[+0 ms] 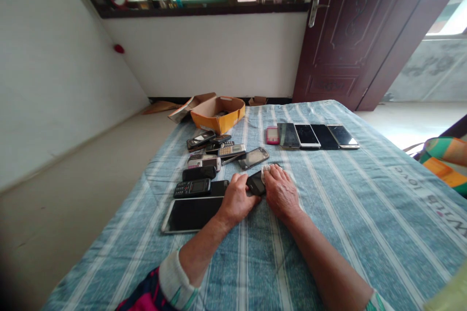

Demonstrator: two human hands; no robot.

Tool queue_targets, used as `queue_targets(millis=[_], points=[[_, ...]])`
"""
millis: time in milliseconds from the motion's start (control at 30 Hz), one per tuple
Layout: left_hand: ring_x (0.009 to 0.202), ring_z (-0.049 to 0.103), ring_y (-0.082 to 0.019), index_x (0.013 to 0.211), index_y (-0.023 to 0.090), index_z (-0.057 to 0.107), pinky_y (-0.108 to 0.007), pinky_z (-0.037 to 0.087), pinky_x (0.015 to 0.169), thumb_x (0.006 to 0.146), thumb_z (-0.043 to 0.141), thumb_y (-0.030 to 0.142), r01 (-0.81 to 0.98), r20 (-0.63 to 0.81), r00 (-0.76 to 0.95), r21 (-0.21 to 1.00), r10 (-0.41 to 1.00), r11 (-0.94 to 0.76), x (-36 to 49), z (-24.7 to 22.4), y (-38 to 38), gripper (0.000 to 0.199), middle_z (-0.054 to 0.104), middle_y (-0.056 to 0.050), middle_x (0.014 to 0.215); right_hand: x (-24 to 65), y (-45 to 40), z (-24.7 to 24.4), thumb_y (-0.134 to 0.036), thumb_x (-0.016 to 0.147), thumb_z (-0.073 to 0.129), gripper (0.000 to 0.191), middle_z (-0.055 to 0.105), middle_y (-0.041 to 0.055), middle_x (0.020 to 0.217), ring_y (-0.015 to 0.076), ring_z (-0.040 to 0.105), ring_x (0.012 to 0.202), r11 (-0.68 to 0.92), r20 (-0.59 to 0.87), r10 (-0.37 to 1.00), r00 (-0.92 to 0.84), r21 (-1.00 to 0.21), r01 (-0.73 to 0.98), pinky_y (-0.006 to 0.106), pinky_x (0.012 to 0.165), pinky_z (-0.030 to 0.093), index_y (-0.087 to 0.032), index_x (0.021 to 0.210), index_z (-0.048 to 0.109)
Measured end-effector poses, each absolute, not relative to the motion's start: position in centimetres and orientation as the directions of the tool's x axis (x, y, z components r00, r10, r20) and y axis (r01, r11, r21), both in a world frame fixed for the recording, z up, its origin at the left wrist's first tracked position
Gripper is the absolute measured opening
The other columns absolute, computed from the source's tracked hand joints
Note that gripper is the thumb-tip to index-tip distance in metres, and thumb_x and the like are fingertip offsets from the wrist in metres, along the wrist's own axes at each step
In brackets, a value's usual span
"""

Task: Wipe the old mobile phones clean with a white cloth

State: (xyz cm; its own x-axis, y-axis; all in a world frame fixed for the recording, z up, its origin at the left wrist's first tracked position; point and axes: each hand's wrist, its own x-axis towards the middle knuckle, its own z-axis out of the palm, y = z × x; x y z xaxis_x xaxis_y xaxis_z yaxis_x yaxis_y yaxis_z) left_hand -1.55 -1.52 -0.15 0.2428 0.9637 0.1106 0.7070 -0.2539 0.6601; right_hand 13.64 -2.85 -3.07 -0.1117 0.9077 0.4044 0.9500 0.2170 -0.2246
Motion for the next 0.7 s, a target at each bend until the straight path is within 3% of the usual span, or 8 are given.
queue_targets(millis=[267,567,700], points=[[0.078,0.058,-0.016,0.084,0.019,0.052,-0.028,0.051,0.074,0.063,0.074,0.014,0.711,0.133,0.245,0.648,0.96,-0.272,-1.6,-0.4,-1.4,0.03,0.051,-0.002,0.093,13.2,-3.1,-2.3,-0.016,0.096,0.035,0.034,0.058,0.0121,0.129,0.0207,0.044,0.13,0.402,0.402,0.871,-0.283,-0.252,0.88,0.038,0.111,0.033,-0.017,0.12,0.06],[0.076,0.058,-0.014,0.086,0.019,0.055,-0.027,0.05,0.072,0.061,0.076,0.013,0.708,0.132,0.241,0.654,0.961,-0.267,-1.6,-0.2,-1.5,0.033,0.052,-0.002,0.093,14.3,-2.0,-2.6,-0.017,0.096,0.036,0.036,0.055,0.0121,0.134,0.0248,0.043,0.131,0.167,0.338,0.938,-0.073,-0.259,0.951,0.039,0.108,0.036,-0.016,0.125,0.057],[0.076,0.058,-0.015,0.085,0.018,0.054,-0.028,0.051,0.073,0.06,0.077,0.012,0.708,0.132,0.242,0.653,0.961,-0.268,-1.6,-0.2,-1.5,0.034,0.051,-0.002,0.093,14.5,-2.0,-2.9,-0.02,0.097,0.035,0.036,0.056,0.0127,0.133,0.0255,0.044,0.13,0.147,0.347,0.937,-0.049,-0.26,0.954,0.039,0.107,0.037,-0.016,0.124,0.058]])
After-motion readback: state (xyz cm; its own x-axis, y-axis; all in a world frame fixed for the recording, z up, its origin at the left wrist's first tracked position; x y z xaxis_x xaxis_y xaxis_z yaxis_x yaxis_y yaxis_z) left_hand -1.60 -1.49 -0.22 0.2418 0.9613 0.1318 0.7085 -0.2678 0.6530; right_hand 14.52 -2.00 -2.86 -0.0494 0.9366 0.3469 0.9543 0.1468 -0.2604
